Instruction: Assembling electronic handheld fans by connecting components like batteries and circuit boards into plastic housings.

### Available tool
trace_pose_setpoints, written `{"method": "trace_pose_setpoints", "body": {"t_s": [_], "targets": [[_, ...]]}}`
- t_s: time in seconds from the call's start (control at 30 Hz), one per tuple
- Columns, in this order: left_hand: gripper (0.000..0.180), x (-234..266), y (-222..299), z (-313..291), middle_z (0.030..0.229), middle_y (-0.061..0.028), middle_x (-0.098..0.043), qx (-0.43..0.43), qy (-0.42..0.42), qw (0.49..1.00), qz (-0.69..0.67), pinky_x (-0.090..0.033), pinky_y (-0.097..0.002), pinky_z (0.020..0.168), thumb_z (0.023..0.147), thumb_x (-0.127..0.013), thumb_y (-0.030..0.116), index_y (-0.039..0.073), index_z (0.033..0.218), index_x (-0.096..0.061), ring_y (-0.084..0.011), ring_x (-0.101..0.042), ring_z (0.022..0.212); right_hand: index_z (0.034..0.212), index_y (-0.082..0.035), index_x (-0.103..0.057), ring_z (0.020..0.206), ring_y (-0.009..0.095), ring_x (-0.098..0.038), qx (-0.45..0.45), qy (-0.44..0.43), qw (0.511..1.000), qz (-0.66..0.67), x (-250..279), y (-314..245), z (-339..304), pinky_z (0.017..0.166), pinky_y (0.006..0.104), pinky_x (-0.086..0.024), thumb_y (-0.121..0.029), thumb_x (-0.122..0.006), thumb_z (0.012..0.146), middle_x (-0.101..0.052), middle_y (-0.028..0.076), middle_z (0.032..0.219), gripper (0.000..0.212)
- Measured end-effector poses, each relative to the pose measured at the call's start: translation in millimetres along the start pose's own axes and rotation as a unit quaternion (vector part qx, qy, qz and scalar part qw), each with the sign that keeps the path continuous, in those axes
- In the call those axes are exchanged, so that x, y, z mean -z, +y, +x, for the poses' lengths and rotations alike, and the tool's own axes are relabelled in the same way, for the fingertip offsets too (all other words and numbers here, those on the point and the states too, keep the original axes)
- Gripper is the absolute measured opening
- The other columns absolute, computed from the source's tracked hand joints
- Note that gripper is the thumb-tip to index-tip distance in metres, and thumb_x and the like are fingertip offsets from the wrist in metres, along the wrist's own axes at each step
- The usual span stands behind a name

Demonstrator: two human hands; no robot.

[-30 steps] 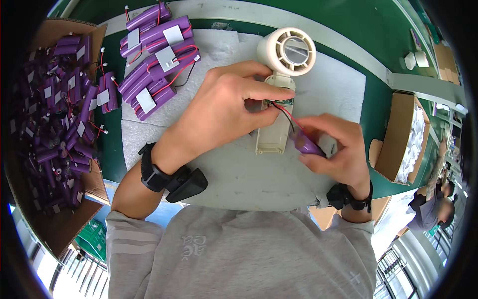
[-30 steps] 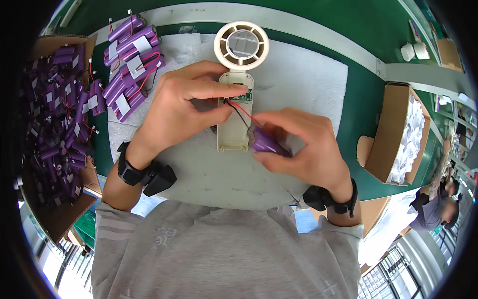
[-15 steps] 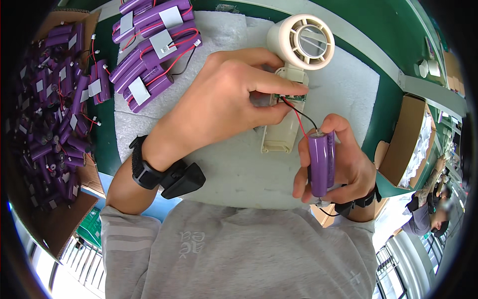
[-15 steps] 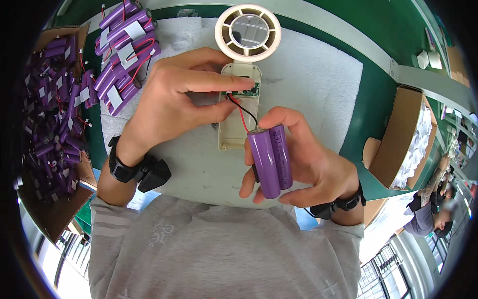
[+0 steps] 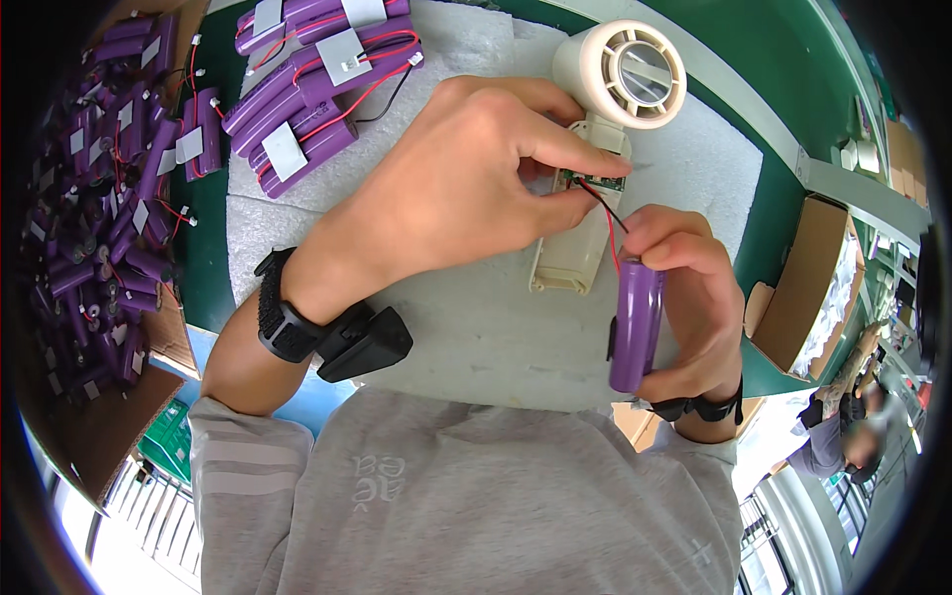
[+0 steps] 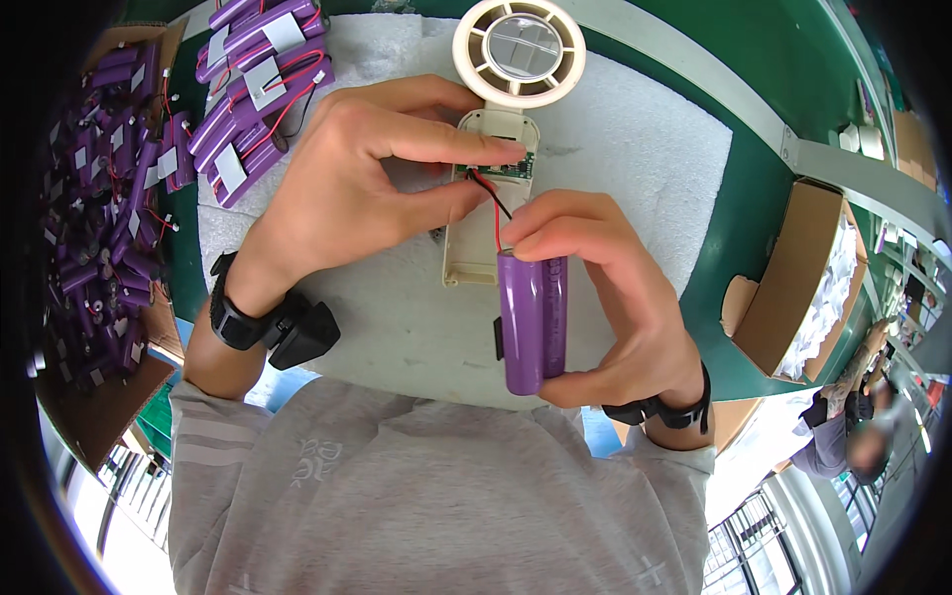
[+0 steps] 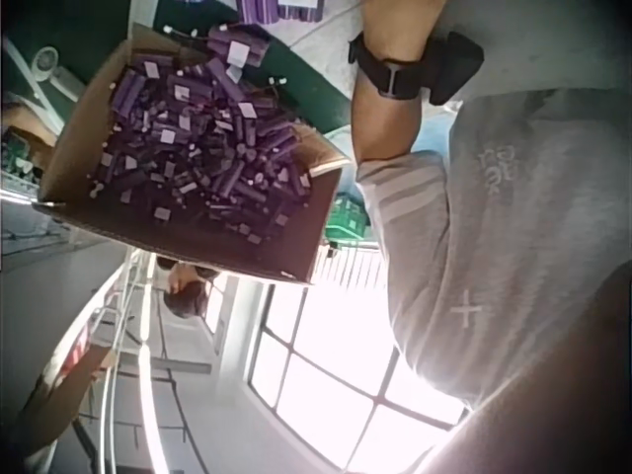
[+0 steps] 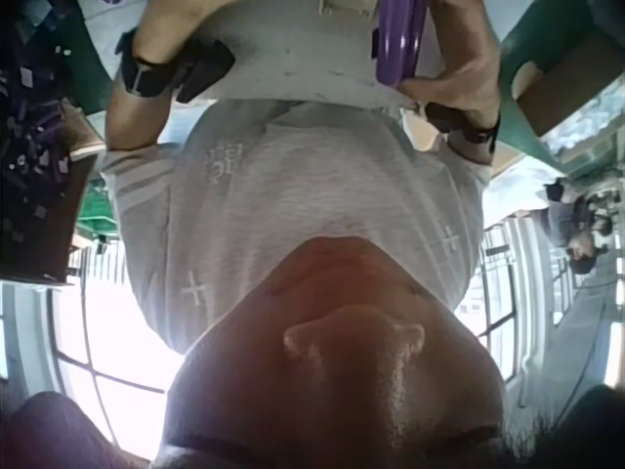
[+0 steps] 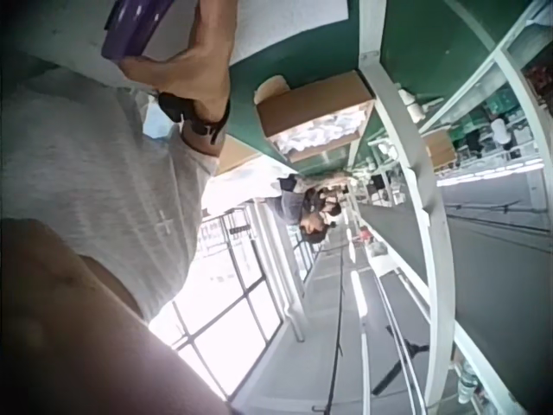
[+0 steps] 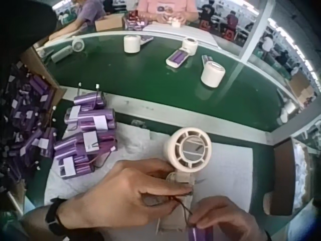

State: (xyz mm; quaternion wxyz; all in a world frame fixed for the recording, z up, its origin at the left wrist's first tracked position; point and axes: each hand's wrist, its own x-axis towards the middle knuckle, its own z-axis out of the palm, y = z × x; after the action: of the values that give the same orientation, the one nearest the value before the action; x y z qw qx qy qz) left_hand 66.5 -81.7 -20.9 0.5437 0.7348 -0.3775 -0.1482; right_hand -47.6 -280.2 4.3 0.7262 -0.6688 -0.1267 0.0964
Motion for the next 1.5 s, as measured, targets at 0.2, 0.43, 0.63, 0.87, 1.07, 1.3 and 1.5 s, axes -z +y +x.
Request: {"method": "trace_pose_setpoints", "body": {"t_s": [0.2, 0.43, 0.63, 0.87, 1.07, 1.3, 1.5], "targets": [[0.034, -2, 0, 1, 0.094, -0.012, -0.067, -0.016, 0.016, 1.0, 0.022, -0.053, -0.0263, 0.066, 0.063, -0.072, -0.003, 0.008, 0.095, -0.073, -0.0214, -0.066, 0.077, 0.114, -0.003, -0.057, 0.099, 0.03, -0.053, 0.042, 0.002, 0.968, -0.247, -10, -9, 3, 0.087, 0.0402, -0.044, -0.003, -0.079, 0.044, -0.06, 0.013, 0.111, 0.073], [0.029, -1, 1, 3, 0.089, -0.014, -0.068, -0.058, 0.026, 0.995, 0.08, -0.053, -0.0264, 0.06, 0.065, -0.07, 0.0, 0.008, 0.092, -0.073, -0.0239, -0.067, 0.069, 0.106, 0.002, -0.06, 0.095, 0.033, -0.055, 0.1, -0.013, 0.903, -0.417, -17, -4, 8, 0.079, 0.0394, -0.047, -0.007, -0.078, 0.04, -0.061, 0.017, 0.109, 0.069], [0.026, -1, 2, 2, 0.086, -0.0142, -0.068, -0.054, 0.022, 0.995, 0.08, -0.051, -0.0277, 0.056, 0.066, -0.069, 0.0, 0.008, 0.091, -0.073, -0.0254, -0.066, 0.066, 0.103, 0.001, -0.063, 0.094, 0.033, -0.055, 0.139, -0.005, 0.874, -0.466, -24, -2, 7, 0.078, 0.0393, -0.048, -0.007, -0.078, 0.04, -0.061, 0.016, 0.11, 0.065], [0.025, -2, 0, 2, 0.086, -0.0134, -0.068, -0.073, 0.026, 0.994, 0.079, -0.05, -0.0288, 0.055, 0.068, -0.07, 0.001, 0.007, 0.092, -0.073, -0.0264, -0.066, 0.066, 0.105, 0.0, -0.061, 0.098, 0.035, -0.055, 0.109, 0.001, 0.869, -0.483, -23, 4, 12, 0.081, 0.0406, -0.048, -0.006, -0.081, 0.043, -0.059, 0.017, 0.112, 0.065], [0.024, 2, -1, 2, 0.089, -0.0124, -0.068, -0.08, 0.005, 0.994, 0.075, -0.051, -0.029, 0.057, 0.071, -0.07, 0.001, 0.007, 0.095, -0.072, -0.0273, -0.066, 0.069, 0.107, -0.001, -0.059, 0.102, 0.036, -0.055, 0.094, 0.009, 0.87, -0.484, -26, 4, 11, 0.084, 0.042, -0.048, -0.005, -0.084, 0.047, -0.058, 0.017, 0.115, 0.065], [0.023, 4, -1, 1, 0.093, -0.0122, -0.068, -0.077, -0.003, 0.995, 0.068, -0.051, -0.0289, 0.058, 0.074, -0.07, 0.001, 0.007, 0.096, -0.071, -0.0271, -0.066, 0.071, 0.104, 0.002, -0.061, 0.105, 0.036, -0.055, 0.098, 0.038, 0.859, -0.502, -36, 9, 4, 0.082, 0.0397, -0.051, -0.003, -0.084, 0.048, -0.056, 0.02, 0.119, 0.06], [0.023, 4, -1, 1, 0.095, -0.0128, -0.068, -0.076, -0.007, 0.994, 0.073, -0.052, -0.0287, 0.059, 0.074, -0.07, 0.001, 0.007, 0.096, -0.071, -0.0273, -0.067, 0.072, 0.099, 0.003, -0.062, 0.103, 0.036, -0.056, 0.125, 0.085, 0.861, -0.486, -37, 17, 1, 0.076, 0.0363, -0.055, 0.0, -0.081, 0.051, -0.055, 0.022, 0.119, 0.053]]}}
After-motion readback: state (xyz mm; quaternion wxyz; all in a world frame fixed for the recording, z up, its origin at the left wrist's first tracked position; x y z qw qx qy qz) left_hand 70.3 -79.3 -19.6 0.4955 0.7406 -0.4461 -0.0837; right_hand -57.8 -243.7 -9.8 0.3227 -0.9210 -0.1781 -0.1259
